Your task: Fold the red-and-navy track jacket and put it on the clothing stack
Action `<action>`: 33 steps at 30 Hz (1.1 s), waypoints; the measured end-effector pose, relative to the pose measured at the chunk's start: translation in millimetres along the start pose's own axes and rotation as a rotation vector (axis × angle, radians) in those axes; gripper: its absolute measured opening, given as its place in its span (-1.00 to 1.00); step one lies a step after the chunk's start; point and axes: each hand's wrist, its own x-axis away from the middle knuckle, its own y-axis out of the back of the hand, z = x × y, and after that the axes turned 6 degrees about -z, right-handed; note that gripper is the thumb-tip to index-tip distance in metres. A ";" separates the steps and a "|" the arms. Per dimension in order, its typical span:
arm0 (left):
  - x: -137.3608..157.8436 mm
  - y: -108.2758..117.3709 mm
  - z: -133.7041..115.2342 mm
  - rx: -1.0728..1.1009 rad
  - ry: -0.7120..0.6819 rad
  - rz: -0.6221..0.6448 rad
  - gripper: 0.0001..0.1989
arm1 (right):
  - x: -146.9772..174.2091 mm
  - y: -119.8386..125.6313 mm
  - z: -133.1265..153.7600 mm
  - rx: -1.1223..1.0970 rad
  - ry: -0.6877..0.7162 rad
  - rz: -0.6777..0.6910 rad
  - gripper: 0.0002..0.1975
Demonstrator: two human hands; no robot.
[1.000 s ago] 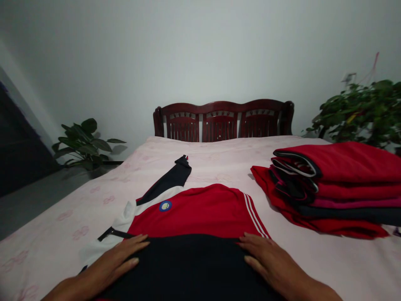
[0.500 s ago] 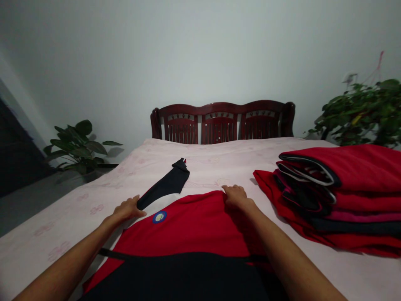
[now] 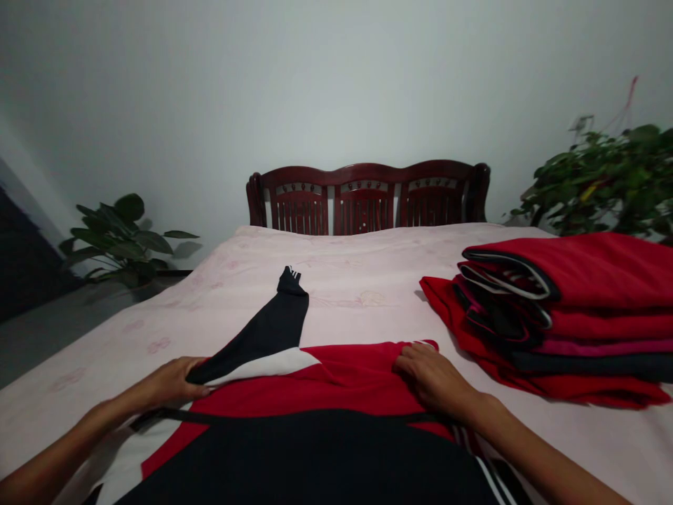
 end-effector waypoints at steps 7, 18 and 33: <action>-27.6 14.9 -41.7 0.136 0.219 0.242 -0.51 | -51.5 19.4 60.4 -0.130 -0.130 0.001 -0.66; -20.4 1.2 -73.0 0.634 0.075 0.258 -0.47 | -91.3 -37.9 112.2 -0.986 -0.269 0.218 -0.69; 17.9 -26.2 -46.8 1.032 0.157 0.504 -0.38 | -235.6 -78.3 137.0 -1.636 -0.891 0.070 -0.67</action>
